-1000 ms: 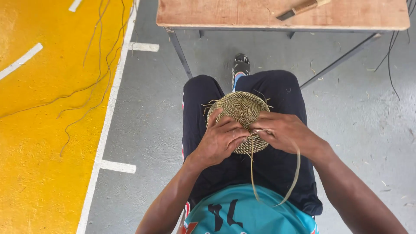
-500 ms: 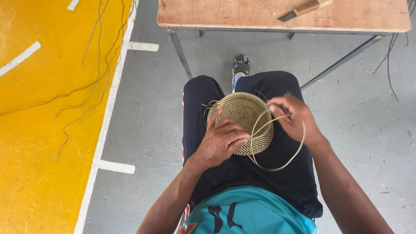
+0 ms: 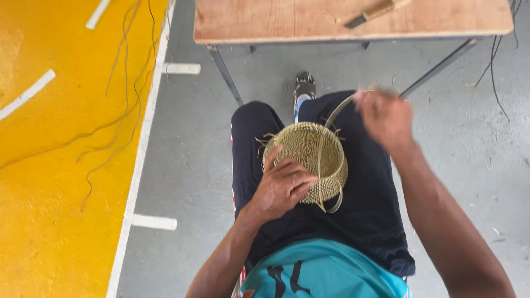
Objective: The person is weaving a circular basket or base using thin straw-like fibers and a thicker cord, occasionally using tools like a needle and snips.
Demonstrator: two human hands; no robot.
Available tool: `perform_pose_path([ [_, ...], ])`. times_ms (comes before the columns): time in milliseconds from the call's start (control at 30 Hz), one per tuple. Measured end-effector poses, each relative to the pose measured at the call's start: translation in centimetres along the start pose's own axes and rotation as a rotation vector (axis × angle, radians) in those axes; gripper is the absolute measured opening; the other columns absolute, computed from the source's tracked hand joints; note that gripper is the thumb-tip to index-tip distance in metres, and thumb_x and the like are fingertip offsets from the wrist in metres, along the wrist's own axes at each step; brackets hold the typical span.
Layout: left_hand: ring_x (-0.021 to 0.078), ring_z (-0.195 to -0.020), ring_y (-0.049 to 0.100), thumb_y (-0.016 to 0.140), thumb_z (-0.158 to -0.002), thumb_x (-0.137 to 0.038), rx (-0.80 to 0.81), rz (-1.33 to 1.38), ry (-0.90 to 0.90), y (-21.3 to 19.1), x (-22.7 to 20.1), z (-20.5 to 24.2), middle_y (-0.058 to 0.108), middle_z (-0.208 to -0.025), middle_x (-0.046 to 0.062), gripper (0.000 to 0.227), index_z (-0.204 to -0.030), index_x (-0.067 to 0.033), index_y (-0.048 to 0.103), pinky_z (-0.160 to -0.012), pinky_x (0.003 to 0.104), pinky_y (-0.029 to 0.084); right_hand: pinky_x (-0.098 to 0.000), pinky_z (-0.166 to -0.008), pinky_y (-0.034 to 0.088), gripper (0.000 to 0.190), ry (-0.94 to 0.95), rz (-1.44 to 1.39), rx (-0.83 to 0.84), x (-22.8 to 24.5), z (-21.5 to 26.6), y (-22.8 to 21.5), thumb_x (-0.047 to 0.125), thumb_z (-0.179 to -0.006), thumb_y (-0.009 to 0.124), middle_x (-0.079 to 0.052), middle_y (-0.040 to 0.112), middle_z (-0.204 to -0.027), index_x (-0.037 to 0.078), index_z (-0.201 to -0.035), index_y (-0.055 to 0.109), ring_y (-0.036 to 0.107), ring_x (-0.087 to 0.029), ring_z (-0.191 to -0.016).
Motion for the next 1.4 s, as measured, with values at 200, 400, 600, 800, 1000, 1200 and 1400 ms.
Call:
perform_pose_path([
  [200,0.0178,-0.102,0.063,0.073,-0.093,-0.015,0.011,-0.009,0.043,-0.5,-0.3,-0.6,0.065,-0.095,-0.002,0.017,-0.109,-0.0160,0.073,-0.127,0.052,0.019,-0.0406,-0.060,0.054,0.027,0.105,-0.223,0.467,11.0,5.0,1.0,0.036,-0.096,0.068,-0.010,0.070,-0.077,0.010,-0.097,0.078,0.069,-0.026,-0.066],
  [400,0.0179,-0.102,0.062,0.072,-0.094,-0.014,0.038,-0.022,0.035,0.2,-0.4,0.3,0.065,-0.094,-0.002,0.017,-0.111,-0.0177,0.073,-0.128,0.054,0.017,-0.0403,-0.055,0.052,0.031,-0.250,-0.001,0.079,11.7,3.6,0.2,0.020,-0.097,0.073,-0.006,0.061,-0.067,0.008,-0.072,0.059,0.063,-0.022,-0.064],
  [600,0.0175,-0.105,0.062,0.072,-0.094,-0.013,0.037,0.002,0.035,0.5,-0.5,0.7,0.067,-0.098,-0.003,0.018,-0.112,-0.0161,0.072,-0.128,0.052,0.017,-0.0400,-0.057,0.051,0.029,-0.235,0.215,-0.078,3.4,-4.1,4.0,0.017,-0.098,0.075,-0.006,0.065,-0.074,0.009,-0.076,0.057,0.065,-0.024,-0.070],
  [800,0.0173,-0.105,0.063,0.073,-0.095,-0.014,0.087,0.017,0.034,0.4,-0.8,0.4,0.067,-0.098,-0.002,0.017,-0.112,-0.0165,0.072,-0.129,0.052,0.018,-0.0384,-0.059,0.055,0.010,-0.347,0.180,-0.072,3.2,-5.5,6.6,0.014,-0.089,0.075,-0.006,0.071,-0.081,0.012,-0.084,0.067,0.069,-0.023,-0.074],
  [1000,0.0174,-0.105,0.064,0.071,-0.095,-0.013,0.033,-0.004,0.026,0.3,-0.8,0.5,0.068,-0.101,-0.002,0.017,-0.111,-0.0157,0.070,-0.129,0.053,0.019,-0.0442,-0.070,0.053,0.038,0.025,0.136,-0.011,-0.5,-5.3,6.4,0.032,-0.110,0.072,-0.011,0.069,-0.082,0.005,-0.084,0.065,0.067,-0.030,-0.077],
  [1200,0.0189,-0.105,0.061,0.070,-0.095,-0.016,0.053,-0.054,0.025,0.1,-1.1,-0.1,0.064,-0.099,0.000,0.020,-0.115,-0.0151,0.069,-0.127,0.054,0.020,-0.0439,-0.063,0.052,0.040,0.065,-0.196,0.633,6.7,1.3,4.4,0.052,-0.097,0.063,-0.009,0.068,-0.069,0.016,-0.088,0.080,0.066,-0.028,-0.064],
  [1400,0.0213,-0.103,0.060,0.071,-0.095,-0.025,0.013,-0.084,0.036,0.5,-1.6,0.0,0.061,-0.094,0.001,0.016,-0.106,-0.0143,0.067,-0.124,0.056,0.019,-0.0406,-0.056,0.051,0.032,-0.152,-0.034,0.232,10.5,2.4,0.9,0.033,-0.097,0.070,-0.006,0.064,-0.069,0.006,-0.079,0.067,0.065,-0.023,-0.064],
])
Point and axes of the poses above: each hand's wrist, its own z-axis away from the middle knuckle, its own y-axis out of the palm, x = y × z, the point moved 8 cm from there along -z, towards the middle knuckle
